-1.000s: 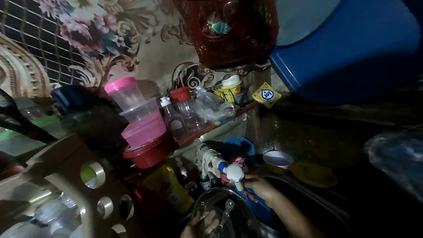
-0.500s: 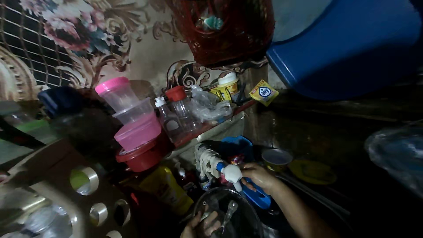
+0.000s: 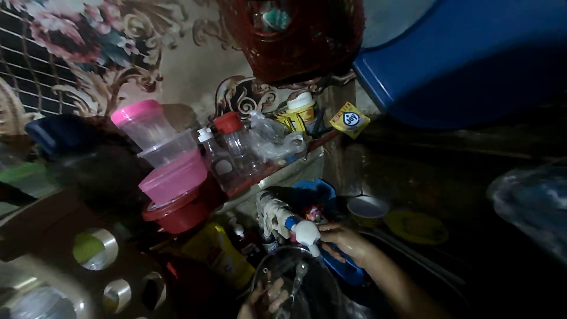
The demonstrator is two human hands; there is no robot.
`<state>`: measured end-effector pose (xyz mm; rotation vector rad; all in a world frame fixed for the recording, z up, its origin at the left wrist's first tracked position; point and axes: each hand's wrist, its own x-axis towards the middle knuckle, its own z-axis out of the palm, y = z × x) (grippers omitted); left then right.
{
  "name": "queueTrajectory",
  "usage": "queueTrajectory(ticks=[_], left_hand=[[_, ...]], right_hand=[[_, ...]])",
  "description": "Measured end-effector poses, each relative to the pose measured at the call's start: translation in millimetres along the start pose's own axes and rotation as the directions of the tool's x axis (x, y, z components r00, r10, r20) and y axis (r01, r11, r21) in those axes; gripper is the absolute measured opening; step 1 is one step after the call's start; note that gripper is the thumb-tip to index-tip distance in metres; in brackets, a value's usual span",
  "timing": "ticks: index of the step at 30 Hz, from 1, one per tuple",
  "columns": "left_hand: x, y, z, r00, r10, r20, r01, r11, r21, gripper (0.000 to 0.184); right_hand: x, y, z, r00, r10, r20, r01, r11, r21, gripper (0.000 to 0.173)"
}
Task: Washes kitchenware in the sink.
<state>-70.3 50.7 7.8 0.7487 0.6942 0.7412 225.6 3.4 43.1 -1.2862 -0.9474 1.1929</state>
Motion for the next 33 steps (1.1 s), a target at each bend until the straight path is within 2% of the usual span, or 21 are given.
queueTrajectory(ticks=[2,4,7,9,13,17,19,22,24,26,28,30,33], left_hand=[[4,-2,7,0.994,0.054,-0.097,-0.057,0.998,-0.024,0.044],[8,-6,14,0.983,0.086,-0.165,-0.091,0.996,-0.02,0.047],[14,-20,23,0.961,0.118,-0.251,-0.123,0.992,-0.005,0.047],[17,-31,30,0.946,0.128,-0.297,-0.155,0.986,-0.066,0.045],[19,-50,47,0.924,0.151,-0.352,-0.23,0.953,-0.196,0.044],[27,-66,53,0.931,0.169,-0.324,-0.269,0.917,-0.294,0.046],[27,-70,49,0.941,0.165,-0.294,-0.26,0.91,-0.322,0.047],[17,-70,43,0.963,0.15,-0.222,-0.22,0.915,-0.339,0.044],[9,-68,38,0.979,0.118,-0.166,-0.163,0.943,-0.291,0.043],[1,-62,37,0.983,0.085,-0.16,-0.123,0.962,-0.245,0.045],[-1,-60,35,0.985,0.051,-0.164,-0.088,0.971,-0.224,0.047],[2,-62,29,0.988,0.057,-0.143,-0.091,0.966,-0.242,0.048],[3,-66,27,0.979,0.056,-0.194,-0.11,0.954,-0.278,0.05]], right_hand=[[-11,6,9,0.993,0.0,-0.115,0.004,0.999,0.036,0.025],[-22,15,27,0.957,0.016,-0.288,0.003,0.998,0.064,0.026],[-37,40,57,0.827,0.021,-0.562,0.05,0.992,0.112,0.025],[-52,49,71,0.768,0.031,-0.64,0.091,0.983,0.157,0.026],[-76,56,96,0.732,0.097,-0.674,0.132,0.951,0.28,0.031],[-88,74,114,0.727,0.063,-0.684,0.249,0.904,0.348,0.033],[-94,77,113,0.724,0.052,-0.687,0.252,0.908,0.334,0.033],[-87,66,80,0.71,0.044,-0.702,0.196,0.947,0.257,0.034],[-69,58,49,0.731,0.031,-0.682,0.155,0.965,0.21,0.028],[-49,48,24,0.812,0.079,-0.578,0.047,0.979,0.199,0.027],[-30,36,7,0.876,0.096,-0.473,0.0,0.98,0.199,0.028],[-14,26,-2,0.881,0.071,-0.468,0.045,0.972,0.232,0.029],[-4,12,-7,0.815,-0.012,-0.579,0.168,0.961,0.217,0.031]])
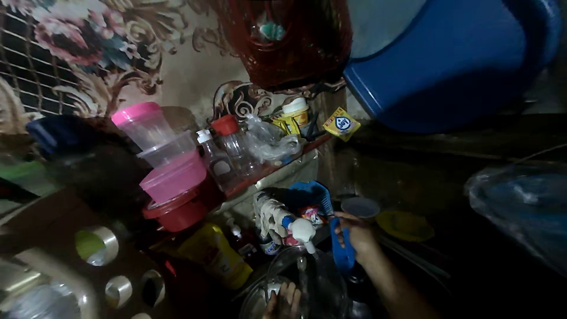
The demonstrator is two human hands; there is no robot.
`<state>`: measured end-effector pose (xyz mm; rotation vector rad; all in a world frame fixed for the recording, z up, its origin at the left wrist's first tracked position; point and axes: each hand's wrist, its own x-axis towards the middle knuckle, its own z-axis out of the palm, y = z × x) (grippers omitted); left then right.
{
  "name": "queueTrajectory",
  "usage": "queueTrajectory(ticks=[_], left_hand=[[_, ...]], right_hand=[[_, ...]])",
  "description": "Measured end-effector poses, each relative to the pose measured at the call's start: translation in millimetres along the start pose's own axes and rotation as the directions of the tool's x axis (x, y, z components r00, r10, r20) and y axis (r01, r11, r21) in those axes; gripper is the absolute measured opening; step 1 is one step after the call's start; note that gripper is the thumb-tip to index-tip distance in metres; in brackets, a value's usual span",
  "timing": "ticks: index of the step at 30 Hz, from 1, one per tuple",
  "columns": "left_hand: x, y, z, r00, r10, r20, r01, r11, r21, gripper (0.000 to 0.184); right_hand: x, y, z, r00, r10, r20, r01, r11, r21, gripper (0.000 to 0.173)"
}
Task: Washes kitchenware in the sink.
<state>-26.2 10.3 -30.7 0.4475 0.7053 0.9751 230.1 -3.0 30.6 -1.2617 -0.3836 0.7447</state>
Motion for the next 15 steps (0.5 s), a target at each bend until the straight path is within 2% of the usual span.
queueTrajectory(ticks=[2,4,7,10,12,15], left_hand=[[-1,-1,1,0.999,-0.001,-0.048,0.001,1.0,-0.001,0.05],[-1,-2,3,0.997,-0.007,-0.076,0.007,1.0,0.0,0.051],[0,-2,9,0.998,0.0,-0.064,0.0,1.0,-0.006,0.048],[1,-2,20,0.996,-0.057,-0.067,0.058,0.998,0.014,0.058],[8,-6,23,0.994,-0.104,-0.031,0.105,0.994,0.028,0.063],[23,-13,28,0.984,-0.176,0.039,0.175,0.984,0.031,0.062]], right_hand=[[-7,-2,-2,0.998,-0.054,-0.02,0.05,0.985,-0.164,0.03],[-17,3,-9,0.997,-0.076,0.035,0.084,0.911,-0.405,0.027],[-31,17,-18,0.984,0.016,0.179,0.099,0.786,-0.61,0.028],[-37,20,-19,0.964,0.03,0.263,0.141,0.784,-0.605,0.038],[-41,12,-18,0.949,0.093,0.3,0.113,0.79,-0.603,0.045],[-50,-3,-14,0.942,0.185,0.281,-0.035,0.884,-0.466,0.03]])
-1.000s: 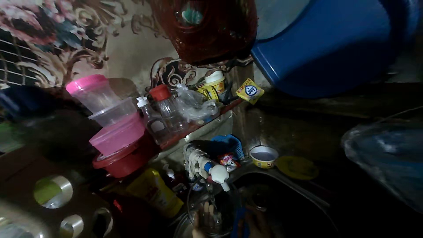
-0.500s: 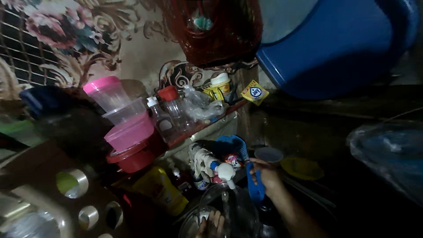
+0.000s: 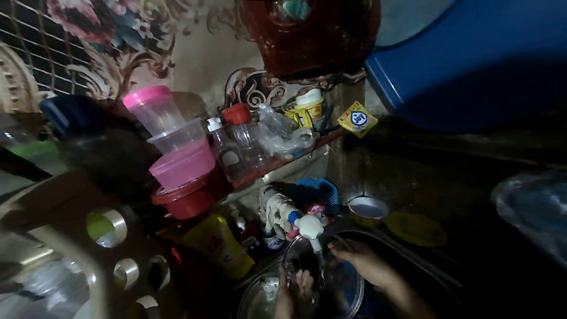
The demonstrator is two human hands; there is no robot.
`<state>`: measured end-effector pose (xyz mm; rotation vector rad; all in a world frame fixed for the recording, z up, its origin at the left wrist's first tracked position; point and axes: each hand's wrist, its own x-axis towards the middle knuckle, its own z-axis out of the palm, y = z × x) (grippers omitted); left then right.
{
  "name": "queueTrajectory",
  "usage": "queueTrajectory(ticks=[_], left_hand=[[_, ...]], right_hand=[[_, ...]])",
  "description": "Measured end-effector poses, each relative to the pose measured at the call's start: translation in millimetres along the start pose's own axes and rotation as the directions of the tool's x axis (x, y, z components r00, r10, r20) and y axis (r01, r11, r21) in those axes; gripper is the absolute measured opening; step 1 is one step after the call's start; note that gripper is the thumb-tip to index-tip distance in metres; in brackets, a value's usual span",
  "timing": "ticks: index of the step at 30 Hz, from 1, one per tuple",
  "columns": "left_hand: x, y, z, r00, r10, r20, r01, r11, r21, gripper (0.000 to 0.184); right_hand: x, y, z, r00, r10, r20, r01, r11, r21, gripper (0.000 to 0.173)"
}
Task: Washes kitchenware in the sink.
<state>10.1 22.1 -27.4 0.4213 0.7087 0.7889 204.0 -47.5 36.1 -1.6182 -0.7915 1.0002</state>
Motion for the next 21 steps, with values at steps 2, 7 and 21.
queueTrajectory(ticks=[2,7,21], left_hand=[[8,-5,10,0.994,0.088,-0.065,-0.075,0.979,0.188,0.055],[35,-11,41,0.841,0.539,-0.047,-0.198,0.387,0.901,0.043],[13,-30,110,0.93,0.186,0.317,-0.174,-0.535,0.826,0.069]], right_hand=[[-6,-2,4,0.998,0.014,-0.066,-0.003,0.986,0.166,0.023],[-30,4,22,0.924,-0.143,-0.355,0.231,0.947,0.221,0.027],[-46,39,35,0.888,0.102,-0.448,0.072,0.933,0.354,0.044]])
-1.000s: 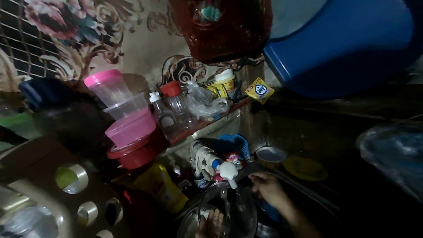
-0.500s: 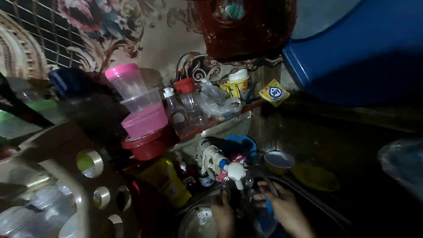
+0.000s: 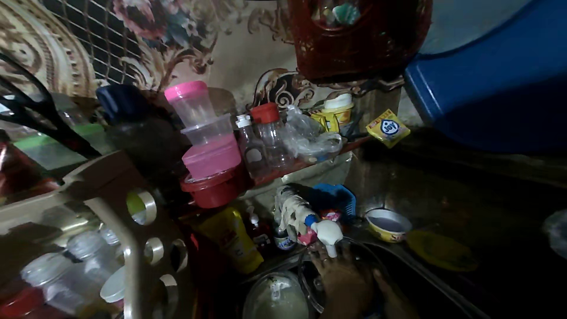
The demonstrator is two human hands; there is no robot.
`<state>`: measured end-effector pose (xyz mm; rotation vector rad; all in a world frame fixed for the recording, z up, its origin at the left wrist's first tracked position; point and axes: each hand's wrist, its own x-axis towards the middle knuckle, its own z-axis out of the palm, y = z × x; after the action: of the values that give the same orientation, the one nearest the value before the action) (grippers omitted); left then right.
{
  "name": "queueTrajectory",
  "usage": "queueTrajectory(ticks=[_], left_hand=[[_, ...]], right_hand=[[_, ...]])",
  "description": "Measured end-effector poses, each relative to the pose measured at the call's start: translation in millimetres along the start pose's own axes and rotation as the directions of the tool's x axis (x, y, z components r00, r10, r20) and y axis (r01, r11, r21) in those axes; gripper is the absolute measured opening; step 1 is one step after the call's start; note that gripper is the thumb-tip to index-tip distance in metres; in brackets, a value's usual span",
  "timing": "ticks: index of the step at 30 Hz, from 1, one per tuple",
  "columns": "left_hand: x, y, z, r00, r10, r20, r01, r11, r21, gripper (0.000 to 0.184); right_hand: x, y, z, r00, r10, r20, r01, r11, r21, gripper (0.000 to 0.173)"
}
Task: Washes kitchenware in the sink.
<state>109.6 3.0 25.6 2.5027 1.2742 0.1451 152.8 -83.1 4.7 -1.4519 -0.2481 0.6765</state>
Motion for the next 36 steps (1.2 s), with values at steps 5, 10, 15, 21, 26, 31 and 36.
queueTrajectory(ticks=[5,10,15,21,26,31,36], left_hand=[[-6,-5,18,0.903,0.421,-0.085,-0.428,0.9,-0.085,0.047],[-49,-12,33,0.838,0.424,-0.344,-0.437,0.899,0.044,0.041],[-59,-59,71,0.836,0.198,-0.512,-0.38,0.882,-0.278,0.052],[-38,-63,49,0.895,-0.429,-0.117,0.023,0.309,-0.951,0.043],[-20,-80,36,0.913,-0.063,0.403,0.374,-0.261,-0.89,0.04],[-34,-93,34,0.943,0.093,0.32,0.333,-0.309,-0.891,0.038],[-73,-108,6,0.967,-0.1,0.233,0.207,-0.221,-0.953,0.038]], right_hand=[[14,16,-1,0.992,-0.114,0.061,0.096,0.966,0.242,0.044],[21,3,-2,0.99,-0.143,-0.008,0.141,0.963,0.228,0.039],[20,-13,-2,0.983,-0.181,-0.026,0.182,0.951,0.249,0.033],[15,-12,-6,0.957,-0.29,-0.01,0.29,0.956,0.054,0.038],[9,-17,-7,0.964,-0.265,-0.019,0.266,0.964,0.015,0.04],[25,-9,-18,0.989,-0.137,0.059,0.136,0.99,0.031,0.036],[35,-15,-24,0.972,-0.216,0.091,0.231,0.948,-0.219,0.044]])
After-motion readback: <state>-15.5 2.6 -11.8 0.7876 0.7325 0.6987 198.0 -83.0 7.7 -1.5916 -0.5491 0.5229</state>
